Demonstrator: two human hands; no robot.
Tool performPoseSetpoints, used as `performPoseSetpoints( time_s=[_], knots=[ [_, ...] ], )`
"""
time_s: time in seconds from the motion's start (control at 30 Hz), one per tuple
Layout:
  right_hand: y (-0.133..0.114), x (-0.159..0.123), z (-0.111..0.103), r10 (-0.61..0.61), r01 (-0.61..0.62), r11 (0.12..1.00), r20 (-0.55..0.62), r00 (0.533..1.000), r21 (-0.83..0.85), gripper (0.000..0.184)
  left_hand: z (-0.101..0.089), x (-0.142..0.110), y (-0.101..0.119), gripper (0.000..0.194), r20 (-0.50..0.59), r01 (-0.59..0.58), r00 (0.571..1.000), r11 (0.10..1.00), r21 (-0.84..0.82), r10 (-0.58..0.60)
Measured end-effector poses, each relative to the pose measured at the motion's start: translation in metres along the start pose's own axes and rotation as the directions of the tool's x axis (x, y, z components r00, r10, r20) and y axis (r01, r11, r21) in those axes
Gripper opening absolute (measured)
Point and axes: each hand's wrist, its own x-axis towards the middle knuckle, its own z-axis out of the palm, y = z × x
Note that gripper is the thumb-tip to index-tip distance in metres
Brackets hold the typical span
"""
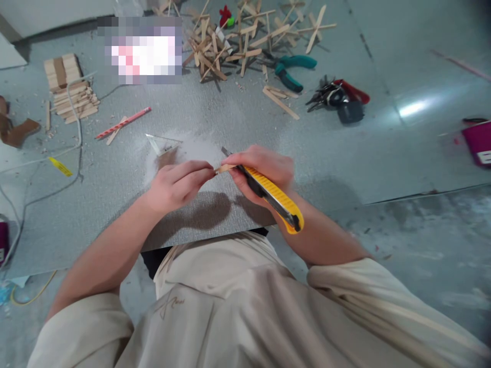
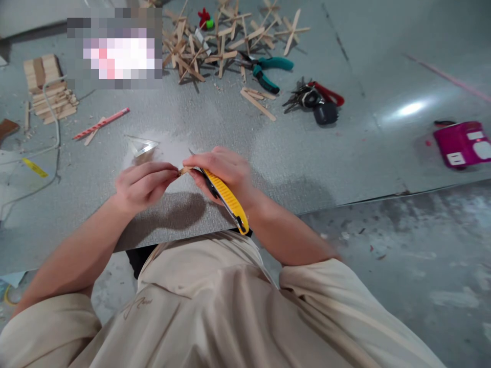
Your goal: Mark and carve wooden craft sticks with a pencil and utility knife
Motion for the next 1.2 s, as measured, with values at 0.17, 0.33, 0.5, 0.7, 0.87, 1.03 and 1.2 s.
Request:
performPoseSetpoints(
  time_s=[0.17, 0.33, 0.5, 0.7, 0.87, 1.03, 1.2],
  knots=[
    [0.000, 0.003, -0.001, 0.016, -0.015, 1.000, 0.063, 0.998, -0.021, 0.018, 0.000, -0.001, 0.000, 0.027, 0.022, -0.050, 0.999, 0.999, 0.012, 0.050],
    [0.000, 0.005, -0.002, 0.034, -0.041, 0.998, 0.138, 0.990, 0.053, 0.016, -0.003, 0.000, 0.001, 0.024, 0.077, -0.015, 0.997, 0.999, -0.033, 0.018],
    [-0.001, 0.006, -0.001, 0.003, -0.013, 0.998, 0.183, 0.983, 0.055, 0.017, -0.009, 0.003, 0.001, 0.014, 0.310, 0.113, 0.946, 0.993, -0.032, -0.098],
    [-0.001, 0.007, 0.000, -0.050, 0.031, 0.993, 0.160, 0.986, 0.117, 0.021, -0.011, 0.004, 0.002, 0.012, 0.297, -0.006, 0.955, 0.999, -0.053, 0.022],
    [-0.003, 0.005, -0.001, 0.056, -0.071, 0.995, 0.188, 0.980, 0.075, 0.017, -0.008, 0.005, 0.002, 0.009, 0.186, -0.093, 0.978, 0.996, 0.006, 0.090],
    [0.001, 0.000, -0.001, 0.042, -0.058, 0.993, 0.148, 0.988, 0.103, 0.016, -0.005, 0.009, 0.005, 0.012, 0.087, -0.012, 0.996, 1.000, -0.006, 0.012],
    [0.005, -0.003, 0.001, 0.036, -0.046, 0.989, 0.072, 0.997, 0.142, 0.018, -0.004, 0.014, 0.007, 0.017, 0.007, 0.038, 0.999, 0.999, 0.013, -0.038]
  ],
)
